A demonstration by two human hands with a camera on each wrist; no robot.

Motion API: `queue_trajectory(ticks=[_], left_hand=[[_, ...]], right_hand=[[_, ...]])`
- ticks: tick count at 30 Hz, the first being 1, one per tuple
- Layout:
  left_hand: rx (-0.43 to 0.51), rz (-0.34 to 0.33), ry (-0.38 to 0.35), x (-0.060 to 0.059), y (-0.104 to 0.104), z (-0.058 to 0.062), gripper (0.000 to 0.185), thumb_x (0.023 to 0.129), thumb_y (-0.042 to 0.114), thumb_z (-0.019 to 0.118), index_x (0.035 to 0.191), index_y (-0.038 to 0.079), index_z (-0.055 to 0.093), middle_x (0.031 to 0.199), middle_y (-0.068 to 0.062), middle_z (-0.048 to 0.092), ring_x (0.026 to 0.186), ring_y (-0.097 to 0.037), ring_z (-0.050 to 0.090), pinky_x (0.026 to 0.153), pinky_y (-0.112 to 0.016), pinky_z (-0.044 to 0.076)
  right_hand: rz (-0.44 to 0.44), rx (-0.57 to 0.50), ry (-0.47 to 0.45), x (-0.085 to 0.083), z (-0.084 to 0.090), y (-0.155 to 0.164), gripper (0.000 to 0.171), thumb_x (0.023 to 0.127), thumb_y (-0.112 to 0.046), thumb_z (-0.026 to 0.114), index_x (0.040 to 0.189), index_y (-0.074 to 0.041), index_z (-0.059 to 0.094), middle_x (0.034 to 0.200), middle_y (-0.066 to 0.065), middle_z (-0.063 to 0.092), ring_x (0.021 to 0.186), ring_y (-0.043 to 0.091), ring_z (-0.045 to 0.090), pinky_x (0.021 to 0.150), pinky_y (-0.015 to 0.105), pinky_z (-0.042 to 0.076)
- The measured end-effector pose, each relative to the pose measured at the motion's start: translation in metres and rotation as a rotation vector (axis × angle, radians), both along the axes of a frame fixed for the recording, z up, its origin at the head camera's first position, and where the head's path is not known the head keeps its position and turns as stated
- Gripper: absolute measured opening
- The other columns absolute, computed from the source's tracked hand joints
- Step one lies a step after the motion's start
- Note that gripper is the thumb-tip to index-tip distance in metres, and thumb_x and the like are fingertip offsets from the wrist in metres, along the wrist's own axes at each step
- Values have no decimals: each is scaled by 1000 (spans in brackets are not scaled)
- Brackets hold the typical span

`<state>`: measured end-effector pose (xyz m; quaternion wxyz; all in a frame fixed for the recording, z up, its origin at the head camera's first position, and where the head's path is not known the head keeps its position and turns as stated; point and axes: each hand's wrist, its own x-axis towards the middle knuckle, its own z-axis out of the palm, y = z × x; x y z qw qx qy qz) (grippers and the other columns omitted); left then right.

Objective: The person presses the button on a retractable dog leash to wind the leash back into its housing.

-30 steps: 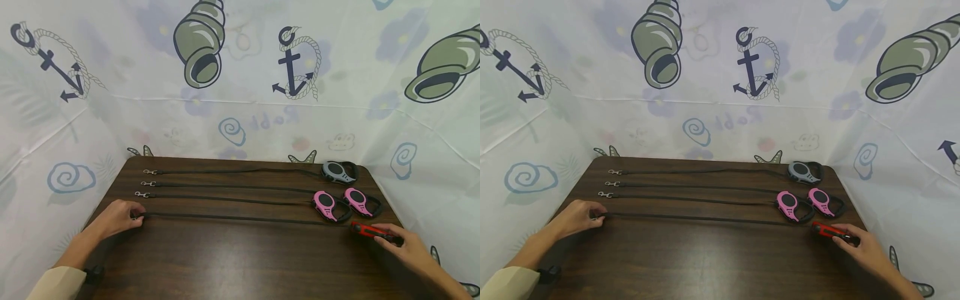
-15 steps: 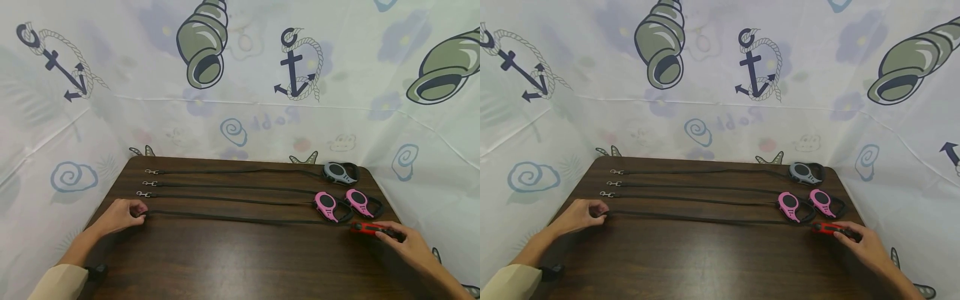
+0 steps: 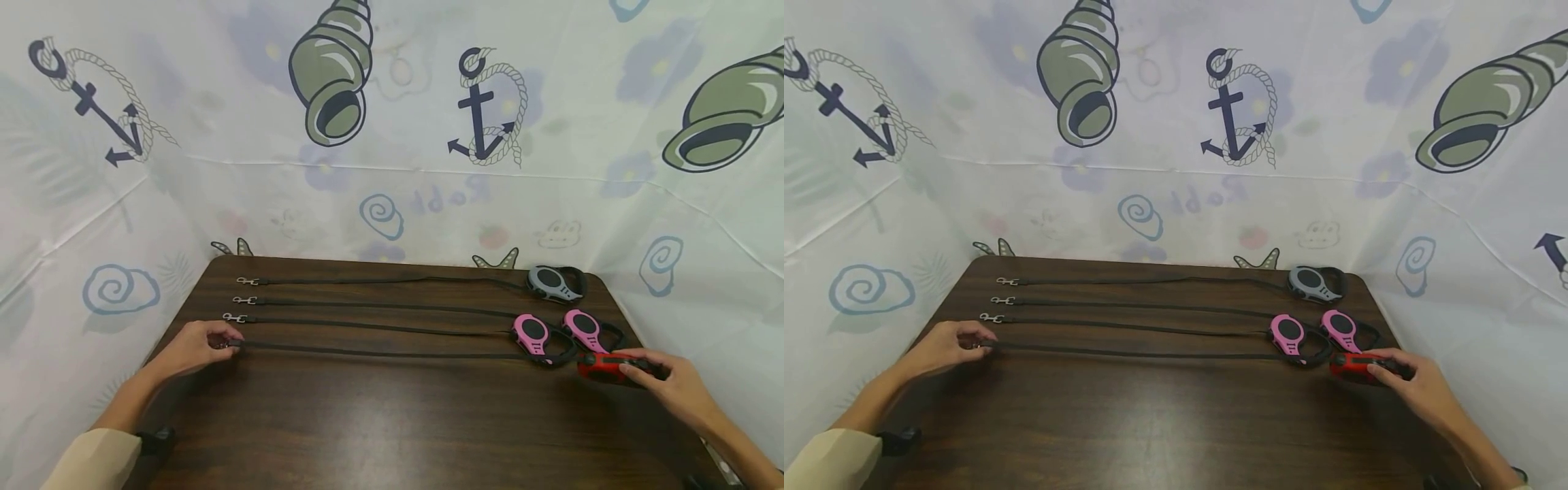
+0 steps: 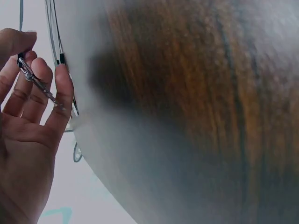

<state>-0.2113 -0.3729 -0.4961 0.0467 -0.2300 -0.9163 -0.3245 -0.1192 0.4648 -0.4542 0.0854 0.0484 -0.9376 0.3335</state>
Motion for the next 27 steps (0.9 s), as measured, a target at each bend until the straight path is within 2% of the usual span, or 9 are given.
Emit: queue_trajectory(ticks=[6,12,15,20,21,23,27], left_hand=[[23,33,-7,0,-6,8,16,85,9,89,100,8,84,93,1,81,80,4,68,65,-13,52],[62,55,-79,-2,-10,15,22,88,11,87,108,3,83,99,-8,82,83,1,71,66,-16,55],[96,79,-113,-2,-11,18,24,88,9,87,109,0,82,98,-12,81,80,-2,73,66,-18,56],[109,121,-133,-1,-13,24,23,87,7,87,109,1,82,99,-13,81,79,-4,74,67,-19,57],[105,124,-133,-1,-13,25,23,87,7,87,109,1,82,99,-12,81,80,-5,75,67,-18,57],[105,123,-132,-2,-15,27,24,87,7,87,110,2,82,98,-11,81,80,-7,75,67,-18,57],[99,120,-132,-5,-16,32,25,88,10,87,111,2,82,95,-8,82,80,-11,76,67,-20,57]], right_hand=[[30,-38,-19,-7,4,5,26,101,-14,73,123,0,76,101,-26,72,76,4,50,61,27,34],[61,-56,-85,-14,9,9,29,106,-15,66,129,2,72,110,-29,70,97,-9,60,73,24,52],[64,-75,-115,-18,13,8,32,108,-17,62,130,3,70,107,-27,71,95,-5,62,74,25,53],[74,-114,-145,-24,17,10,34,111,-20,55,132,1,70,102,-20,75,87,10,65,69,28,49],[86,-141,-145,-26,17,11,34,111,-19,53,132,0,71,97,-18,73,83,12,63,63,29,48],[130,-220,-146,-28,17,13,35,113,-17,47,132,0,71,88,-11,70,78,16,58,62,29,45],[247,-490,-179,-34,14,15,39,115,-10,38,131,-1,73,76,8,51,72,26,43,60,36,36]])
